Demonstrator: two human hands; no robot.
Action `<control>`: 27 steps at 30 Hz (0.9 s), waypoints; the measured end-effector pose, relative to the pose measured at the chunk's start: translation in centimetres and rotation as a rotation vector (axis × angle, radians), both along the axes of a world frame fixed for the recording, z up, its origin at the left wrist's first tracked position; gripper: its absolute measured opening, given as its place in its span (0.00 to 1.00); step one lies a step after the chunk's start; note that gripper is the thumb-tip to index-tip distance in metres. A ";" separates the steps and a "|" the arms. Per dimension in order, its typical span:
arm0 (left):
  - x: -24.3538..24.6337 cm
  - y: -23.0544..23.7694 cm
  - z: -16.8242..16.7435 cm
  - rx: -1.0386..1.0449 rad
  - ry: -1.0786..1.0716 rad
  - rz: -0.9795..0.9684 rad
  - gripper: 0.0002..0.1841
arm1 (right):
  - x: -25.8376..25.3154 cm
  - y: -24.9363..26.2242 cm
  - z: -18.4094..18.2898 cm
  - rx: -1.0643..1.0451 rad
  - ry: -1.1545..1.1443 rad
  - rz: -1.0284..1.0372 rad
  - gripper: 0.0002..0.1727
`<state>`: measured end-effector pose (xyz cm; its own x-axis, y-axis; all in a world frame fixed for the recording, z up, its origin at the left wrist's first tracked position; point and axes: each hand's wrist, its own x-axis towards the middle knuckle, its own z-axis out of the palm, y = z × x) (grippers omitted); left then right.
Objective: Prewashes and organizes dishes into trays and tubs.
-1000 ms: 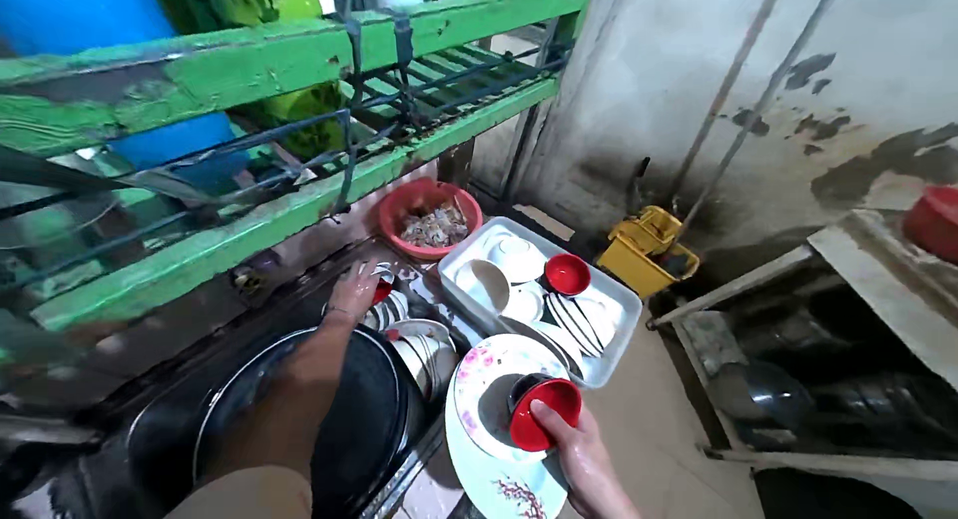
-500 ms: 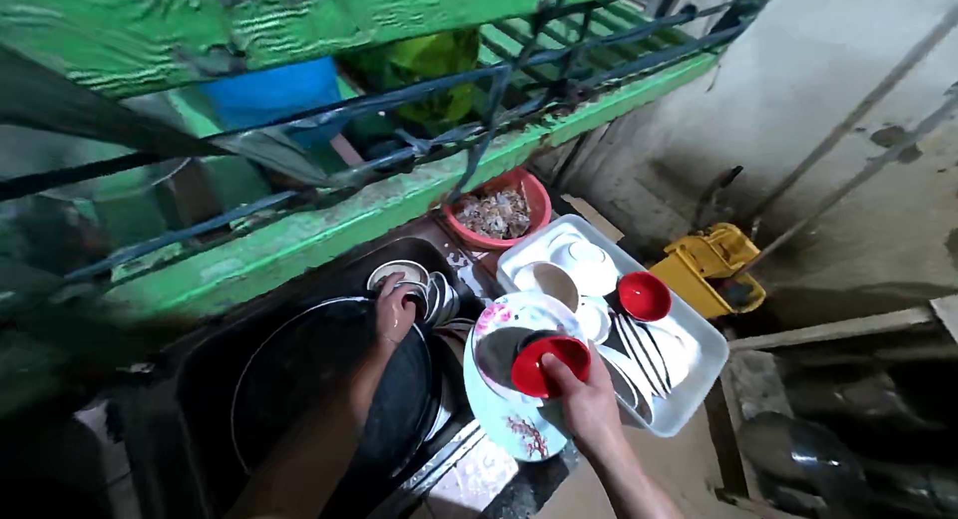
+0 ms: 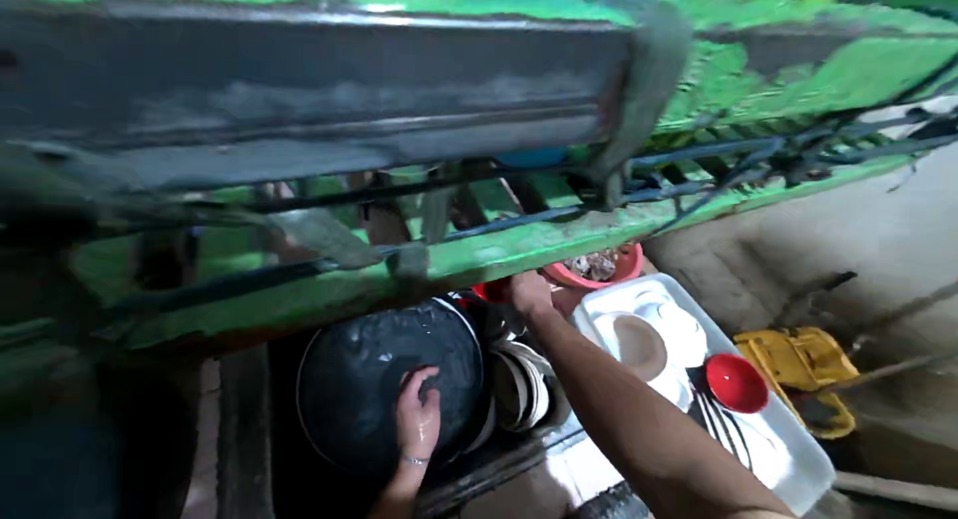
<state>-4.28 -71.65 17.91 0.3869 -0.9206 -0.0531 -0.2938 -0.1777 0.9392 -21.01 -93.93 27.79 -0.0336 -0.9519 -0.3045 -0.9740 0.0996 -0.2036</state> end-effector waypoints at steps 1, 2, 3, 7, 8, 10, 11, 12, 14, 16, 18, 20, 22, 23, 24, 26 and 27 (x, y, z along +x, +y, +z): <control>0.9 0.6 -0.1 0.019 -0.021 0.010 0.16 | 0.5 0.0 -1.0 -0.003 0.033 0.026 0.36; 1.9 1.1 0.0 0.046 -0.034 0.018 0.17 | 0.7 0.1 -2.3 -0.015 0.059 0.049 0.35; 2.8 1.5 0.0 0.056 -0.045 0.025 0.18 | 0.9 0.2 -3.5 -0.029 0.068 0.059 0.36; 4.8 2.6 -0.1 0.083 -0.112 0.003 0.21 | 0.5 0.8 -5.6 -0.061 0.130 0.107 0.50; 4.8 2.7 0.2 0.139 -0.141 -0.019 0.22 | 0.1 1.0 -5.8 -0.055 0.152 0.108 0.58; 4.1 2.3 1.2 0.238 -0.187 -0.074 0.23 | -0.8 1.6 -5.9 -0.025 0.167 0.074 0.72; 3.4 1.6 1.7 0.252 -0.196 -0.104 0.23 | -1.2 2.0 -5.6 0.005 0.153 0.049 0.75; 2.7 0.4 2.2 0.246 -0.200 -0.140 0.23 | -1.7 2.5 -5.1 0.030 0.118 0.034 0.75; 1.1 -3.0 2.6 0.203 -0.220 -0.258 0.23 | -2.7 4.6 -4.3 0.023 -0.011 0.013 0.70; -0.8 -7.1 1.9 0.169 -0.301 -0.413 0.26 | -3.5 8.5 -3.8 -0.100 -0.172 -0.011 0.57; -2.7 -10.8 0.3 0.184 -0.358 -0.522 0.31 | -4.2 13.3 -3.6 -0.204 -0.281 -0.027 0.47; -4.2 -13.0 -1.4 0.197 -0.453 -0.605 0.36 | -5.0 18.8 -3.0 -0.205 -0.373 -0.021 0.42; -5.5 -14.0 -2.4 0.218 -0.623 -0.702 0.31 | -6.3 24.3 -2.2 -0.133 -0.457 -0.028 0.39; -6.1 -14.2 -2.9 0.217 -0.713 -0.742 0.27 | -6.9 26.9 -1.9 -0.117 -0.489 -0.021 0.37; -6.7 -14.5 -3.2 0.222 -0.789 -0.772 0.26 | -7.6 29.2 -1.7 -0.111 -0.526 -0.008 0.35; -7.8 -15.3 -3.5 0.238 -0.876 -0.791 0.25 | -9.1 32.9 -1.3 -0.061 -0.565 0.003 0.32; -8.4 -15.5 -3.6 0.273 -0.904 -0.793 0.26 | -9.8 34.3 -1.2 -0.024 -0.559 -0.008 0.30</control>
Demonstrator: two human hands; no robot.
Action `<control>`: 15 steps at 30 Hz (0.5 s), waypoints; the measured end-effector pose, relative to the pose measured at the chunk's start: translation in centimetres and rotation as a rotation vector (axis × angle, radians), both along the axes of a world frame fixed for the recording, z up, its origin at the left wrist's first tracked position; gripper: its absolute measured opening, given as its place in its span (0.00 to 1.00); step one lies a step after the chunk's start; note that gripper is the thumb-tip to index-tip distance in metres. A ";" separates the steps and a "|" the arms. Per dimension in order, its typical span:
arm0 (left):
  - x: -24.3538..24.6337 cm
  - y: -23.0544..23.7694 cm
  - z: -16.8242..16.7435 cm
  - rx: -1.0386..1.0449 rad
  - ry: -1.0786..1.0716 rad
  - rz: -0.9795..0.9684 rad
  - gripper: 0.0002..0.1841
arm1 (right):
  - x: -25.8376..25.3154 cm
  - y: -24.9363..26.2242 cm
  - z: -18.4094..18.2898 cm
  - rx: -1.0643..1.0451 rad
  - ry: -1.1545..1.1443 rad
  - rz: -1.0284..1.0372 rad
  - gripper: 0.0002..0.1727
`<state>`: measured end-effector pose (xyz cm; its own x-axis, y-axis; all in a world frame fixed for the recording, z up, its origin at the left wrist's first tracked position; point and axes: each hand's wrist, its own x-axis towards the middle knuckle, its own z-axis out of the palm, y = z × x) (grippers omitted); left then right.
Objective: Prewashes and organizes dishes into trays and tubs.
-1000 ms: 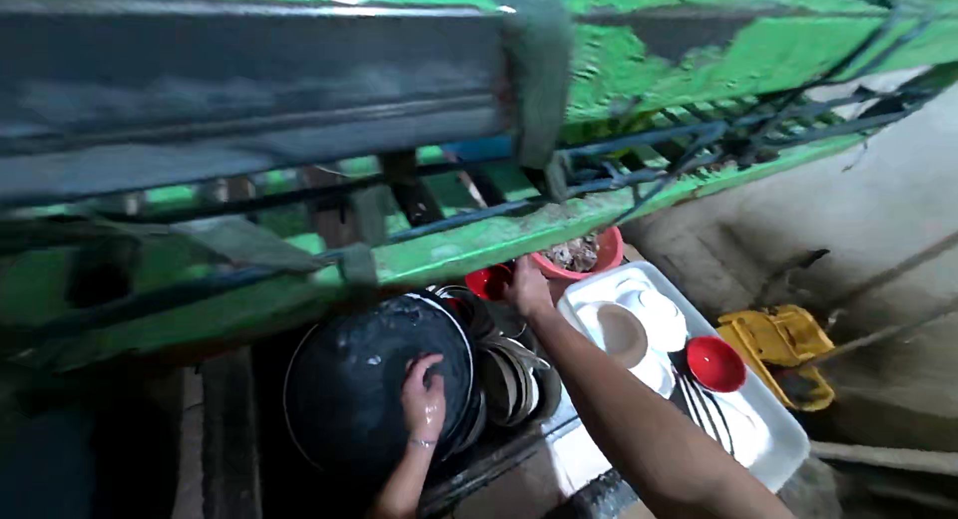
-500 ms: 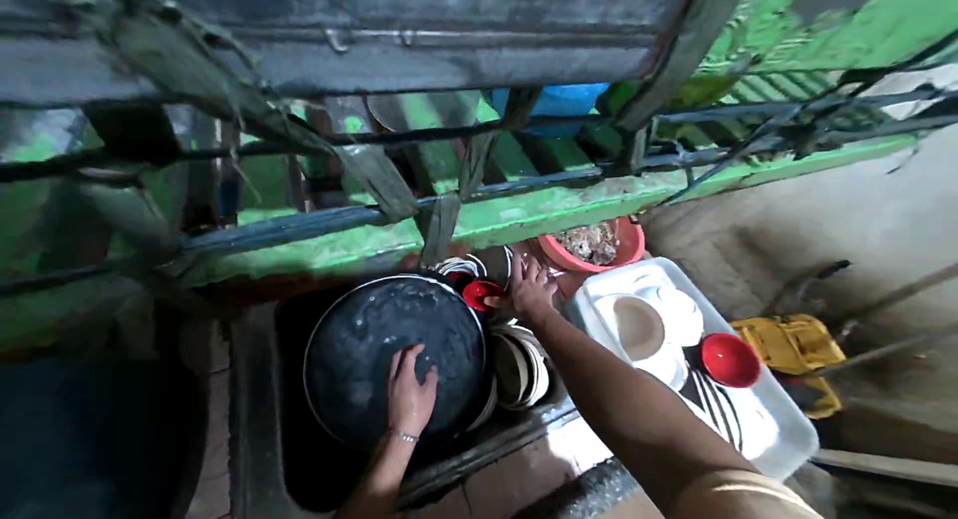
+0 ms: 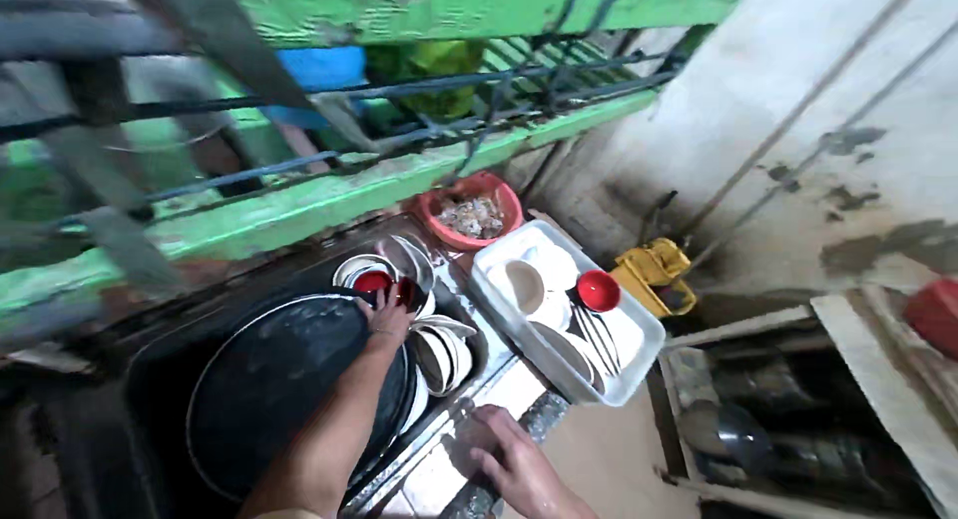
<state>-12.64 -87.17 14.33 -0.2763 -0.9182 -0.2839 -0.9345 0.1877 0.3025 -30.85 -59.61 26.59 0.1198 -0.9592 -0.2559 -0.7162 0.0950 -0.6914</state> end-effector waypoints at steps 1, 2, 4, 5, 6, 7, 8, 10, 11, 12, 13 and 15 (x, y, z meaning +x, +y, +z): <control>-0.5 -0.1 -0.1 0.032 -0.023 0.021 0.29 | -0.6 1.2 0.0 0.032 0.006 -0.011 0.29; -0.9 -0.3 -0.1 0.075 -0.027 0.047 0.30 | -1.2 2.1 -0.2 0.041 0.004 -0.029 0.28; -1.3 -0.4 0.1 0.166 0.082 0.126 0.31 | -2.1 3.3 -0.5 0.038 -0.022 -0.073 0.27; -1.2 -0.3 0.4 0.188 0.156 0.171 0.30 | -2.5 3.6 -0.3 0.049 -0.035 -0.088 0.26; -0.8 0.1 1.0 0.175 0.247 0.228 0.29 | -2.8 4.0 -0.2 0.054 -0.048 -0.096 0.26; -0.3 0.9 1.8 0.139 0.346 0.293 0.29 | -3.0 4.4 0.0 0.043 -0.062 -0.098 0.25; 0.5 2.2 2.4 0.093 0.439 0.354 0.29 | -3.1 4.8 0.1 0.033 -0.074 -0.094 0.25; 2.4 6.3 3.8 0.026 0.551 0.427 0.25 | -3.1 5.9 0.6 0.017 -0.087 -0.073 0.24; 3.4 9.0 4.7 0.018 0.569 0.448 0.24 | -3.1 6.5 0.8 0.001 -0.092 -0.062 0.24; 4.5 12.1 5.6 0.003 0.579 0.470 0.22 | -3.1 7.1 0.8 -0.025 -0.097 -0.052 0.23; 5.6 15.3 6.3 -0.025 0.585 0.494 0.21 | -3.0 7.8 0.8 -0.046 -0.104 -0.042 0.23; 7.9 22.2 6.8 -0.153 0.596 0.537 0.17 | -3.0 9.4 0.4 -0.057 -0.107 -0.021 0.24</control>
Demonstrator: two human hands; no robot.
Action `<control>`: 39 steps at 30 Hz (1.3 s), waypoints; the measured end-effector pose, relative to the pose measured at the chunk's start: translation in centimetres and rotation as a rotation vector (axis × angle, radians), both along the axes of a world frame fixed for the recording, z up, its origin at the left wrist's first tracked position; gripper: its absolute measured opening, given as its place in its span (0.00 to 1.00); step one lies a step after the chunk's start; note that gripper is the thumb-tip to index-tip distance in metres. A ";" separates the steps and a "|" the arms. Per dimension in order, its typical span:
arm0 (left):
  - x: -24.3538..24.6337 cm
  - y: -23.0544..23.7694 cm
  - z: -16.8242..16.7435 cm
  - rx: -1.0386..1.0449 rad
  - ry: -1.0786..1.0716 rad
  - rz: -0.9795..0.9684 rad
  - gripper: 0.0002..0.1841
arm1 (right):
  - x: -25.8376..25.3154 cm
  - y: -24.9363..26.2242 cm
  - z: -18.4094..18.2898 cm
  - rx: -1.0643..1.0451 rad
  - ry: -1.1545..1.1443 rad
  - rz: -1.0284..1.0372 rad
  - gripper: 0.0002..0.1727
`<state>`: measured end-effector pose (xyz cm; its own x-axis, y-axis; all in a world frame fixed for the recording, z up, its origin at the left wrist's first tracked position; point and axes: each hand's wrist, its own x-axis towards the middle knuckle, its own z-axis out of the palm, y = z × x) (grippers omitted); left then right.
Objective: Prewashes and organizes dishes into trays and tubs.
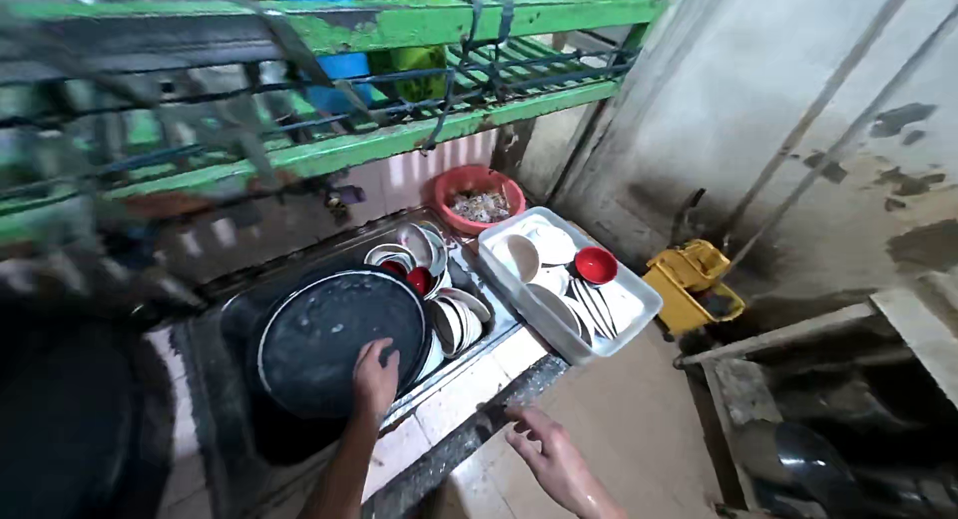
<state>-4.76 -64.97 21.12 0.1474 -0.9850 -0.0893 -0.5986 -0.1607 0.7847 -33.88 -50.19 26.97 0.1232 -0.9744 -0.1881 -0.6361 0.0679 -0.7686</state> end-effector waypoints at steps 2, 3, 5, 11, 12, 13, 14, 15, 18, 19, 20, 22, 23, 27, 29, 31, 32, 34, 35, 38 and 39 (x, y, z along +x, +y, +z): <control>2.1 7.2 -0.3 -0.177 -0.024 0.072 0.13 | 0.2 2.0 -0.2 0.011 -0.008 0.044 0.26; 3.1 10.8 -0.4 -0.261 -0.039 0.102 0.12 | 0.5 3.1 -0.3 0.008 -0.016 0.072 0.26; 5.1 17.4 0.0 -0.360 -0.064 0.165 0.12 | 1.2 5.4 -0.6 -0.009 -0.041 0.134 0.26; 12.3 39.9 2.9 -0.212 -0.111 0.488 0.15 | 5.7 13.7 -3.8 0.031 -0.176 0.295 0.25; 13.6 44.0 3.2 -0.176 -0.115 0.564 0.14 | 6.9 15.3 -4.2 0.037 -0.197 0.328 0.24; 14.8 48.1 3.7 -0.158 -0.132 0.645 0.14 | 8.3 17.0 -4.3 0.037 -0.217 0.366 0.24; 16.1 52.0 4.4 -0.148 -0.160 0.730 0.14 | 9.9 18.6 -4.2 0.037 -0.237 0.417 0.23; 17.3 55.7 5.4 -0.122 -0.177 0.817 0.15 | 11.5 19.9 -3.7 0.045 -0.248 0.482 0.23; 20.8 65.9 8.9 -0.131 -0.226 1.077 0.14 | 16.0 22.9 -2.8 0.064 -0.252 0.678 0.22; 22.1 69.3 9.7 -0.161 -0.265 1.150 0.13 | 17.3 23.8 -2.6 0.056 -0.252 0.737 0.22; 23.4 72.7 10.5 -0.170 -0.307 1.221 0.14 | 18.6 24.6 -2.3 0.053 -0.247 0.787 0.23; 26.3 79.0 12.0 -0.226 -0.391 1.359 0.15 | 21.6 26.3 -1.2 0.081 -0.245 0.857 0.23; 27.7 82.1 12.8 -0.275 -0.436 1.414 0.15 | 23.3 27.2 -0.9 0.085 -0.252 0.878 0.23; 34.4 92.8 15.8 -0.342 -0.466 1.571 0.17 | 30.7 32.2 -0.4 0.105 -0.306 0.978 0.20; 39.6 97.5 16.1 -0.232 -0.344 1.592 0.18 | 35.5 35.8 -0.1 0.133 -0.315 1.042 0.20; 45.9 101.5 14.6 -0.066 -0.212 1.552 0.20 | 40.7 39.9 -0.1 0.151 -0.337 1.100 0.19; 49.0 103.0 13.4 0.039 -0.153 1.521 0.21 | 43.7 42.1 0.1 0.160 -0.347 1.126 0.19; 54.4 105.2 11.3 0.307 -0.075 1.409 0.26 | 49.7 47.1 0.8 0.195 -0.367 1.162 0.19; 56.8 106.1 9.3 0.418 -0.032 1.360 0.30 | 52.4 49.7 1.2 0.205 -0.368 1.186 0.19; 61.3 106.9 4.6 0.581 0.149 1.332 0.45 | 59.7 56.3 3.3 0.170 -0.319 1.359 0.21; 62.0 106.6 3.6 0.580 0.186 1.339 0.46 | 61.8 58.0 4.1 0.135 -0.310 1.426 0.21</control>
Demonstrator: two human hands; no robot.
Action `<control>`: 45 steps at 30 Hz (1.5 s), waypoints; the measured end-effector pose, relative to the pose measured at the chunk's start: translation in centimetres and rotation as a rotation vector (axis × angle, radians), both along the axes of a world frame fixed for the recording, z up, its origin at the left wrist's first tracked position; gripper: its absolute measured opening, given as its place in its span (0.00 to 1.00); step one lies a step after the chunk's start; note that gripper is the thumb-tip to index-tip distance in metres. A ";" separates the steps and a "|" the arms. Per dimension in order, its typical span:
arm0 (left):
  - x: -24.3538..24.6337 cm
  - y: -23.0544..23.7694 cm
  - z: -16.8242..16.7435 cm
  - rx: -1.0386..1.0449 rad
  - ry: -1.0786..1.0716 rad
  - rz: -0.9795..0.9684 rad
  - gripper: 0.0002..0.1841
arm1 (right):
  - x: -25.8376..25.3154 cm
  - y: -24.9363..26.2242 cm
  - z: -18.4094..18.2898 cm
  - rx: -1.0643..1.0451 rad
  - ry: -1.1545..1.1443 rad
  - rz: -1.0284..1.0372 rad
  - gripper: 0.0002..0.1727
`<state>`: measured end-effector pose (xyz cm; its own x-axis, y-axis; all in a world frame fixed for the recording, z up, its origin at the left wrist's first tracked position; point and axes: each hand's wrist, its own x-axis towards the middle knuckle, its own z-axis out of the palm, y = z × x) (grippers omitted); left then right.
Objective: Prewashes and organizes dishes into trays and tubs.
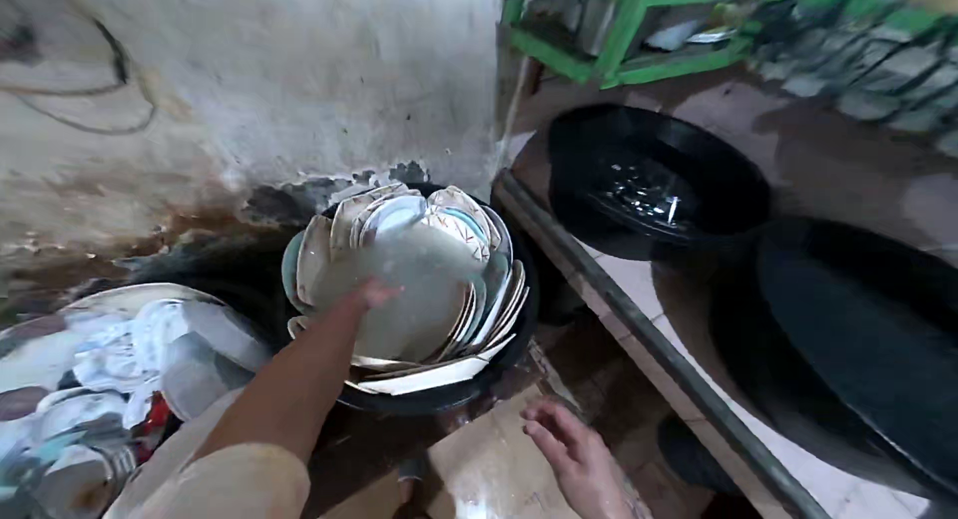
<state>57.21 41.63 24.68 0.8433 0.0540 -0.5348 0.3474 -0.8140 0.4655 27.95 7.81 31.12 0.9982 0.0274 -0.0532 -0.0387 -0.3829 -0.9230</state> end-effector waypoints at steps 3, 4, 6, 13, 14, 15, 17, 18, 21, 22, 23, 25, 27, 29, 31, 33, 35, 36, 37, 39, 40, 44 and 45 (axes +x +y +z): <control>1.3 -1.8 -2.3 -0.044 0.090 0.032 0.36 | 6.7 3.6 2.0 -0.004 -0.038 0.097 0.20; 1.4 -2.5 -3.1 -0.055 0.109 0.046 0.32 | 9.1 4.5 2.3 0.022 -0.025 0.091 0.18; 0.7 -3.5 -5.4 -0.034 0.081 0.058 0.28 | 14.2 5.9 2.3 0.025 0.042 0.063 0.15; 0.4 -1.8 -1.2 0.006 0.257 -0.127 0.25 | 31.4 11.3 -3.1 -0.403 0.248 0.201 0.29; 0.5 -1.7 -0.1 0.094 0.280 -0.224 0.23 | 33.0 12.0 -4.4 -0.438 0.277 0.214 0.32; 0.7 -1.3 0.2 0.162 0.266 -0.296 0.21 | 34.2 12.6 -5.7 -0.464 0.314 0.215 0.36; 0.6 0.1 0.1 0.212 0.231 -0.316 0.21 | 36.7 13.4 -8.9 -0.520 0.359 0.212 0.45; 0.4 1.0 0.5 0.202 0.221 -0.329 0.22 | 37.7 13.7 -10.2 -0.586 0.361 0.225 0.49; 0.3 2.5 -0.7 0.195 0.199 -0.335 0.22 | 39.6 15.7 -10.8 -0.818 0.317 0.275 0.50; 0.6 2.3 -1.3 0.246 0.237 -0.377 0.22 | 40.1 16.7 -10.5 -0.897 0.346 0.298 0.50; 0.9 1.9 -1.6 0.302 0.289 -0.405 0.22 | 40.3 17.6 -10.6 -0.963 0.365 0.316 0.48; 1.5 1.4 -1.9 0.348 0.351 -0.384 0.23 | 40.0 18.6 -10.7 -1.046 0.382 0.349 0.41; 2.1 1.3 -1.7 0.328 0.334 -0.288 0.25 | 39.2 19.0 -10.7 -1.035 0.411 0.347 0.39; 2.1 2.1 -1.5 0.272 0.274 -0.211 0.23 | 38.0 18.9 -11.0 -1.019 0.395 0.354 0.42; 2.3 3.0 -1.4 0.275 0.281 -0.211 0.21 | 36.5 18.7 -11.2 -0.968 0.364 0.321 0.41; 2.2 3.7 -0.4 0.216 0.330 -0.148 0.22 | 35.1 18.4 -10.5 -0.958 0.370 0.332 0.39; 1.2 4.7 -0.4 0.116 0.279 -0.144 0.21 | 35.0 18.1 -10.2 -1.019 0.373 0.395 0.35; 1.2 4.8 -0.7 0.078 0.283 -0.132 0.21 | 35.1 18.0 -10.2 -1.033 0.392 0.408 0.31; 1.4 4.8 -0.8 0.033 0.293 -0.108 0.20 | 35.3 18.0 -10.6 -1.037 0.402 0.385 0.29; 2.0 4.4 -1.0 -0.017 0.355 -0.090 0.18 | 35.6 18.4 -11.0 -0.978 0.406 0.309 0.29; 2.3 4.2 -1.2 -0.010 0.368 -0.136 0.18 | 35.6 18.7 -10.9 -0.914 0.431 0.268 0.31; 3.7 4.9 -1.1 -0.107 0.199 -0.287 0.28 | 35.3 18.8 -10.1 -0.737 0.570 0.175 0.34; 3.7 5.4 -0.5 -0.135 0.141 -0.252 0.29 | 35.4 18.7 -10.1 -0.757 0.545 0.163 0.35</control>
<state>60.94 47.04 24.22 0.7380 -0.2268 -0.6356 0.2113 -0.8169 0.5368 63.32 26.46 21.00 0.8175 -0.0683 -0.5718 -0.2842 -0.9115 -0.2974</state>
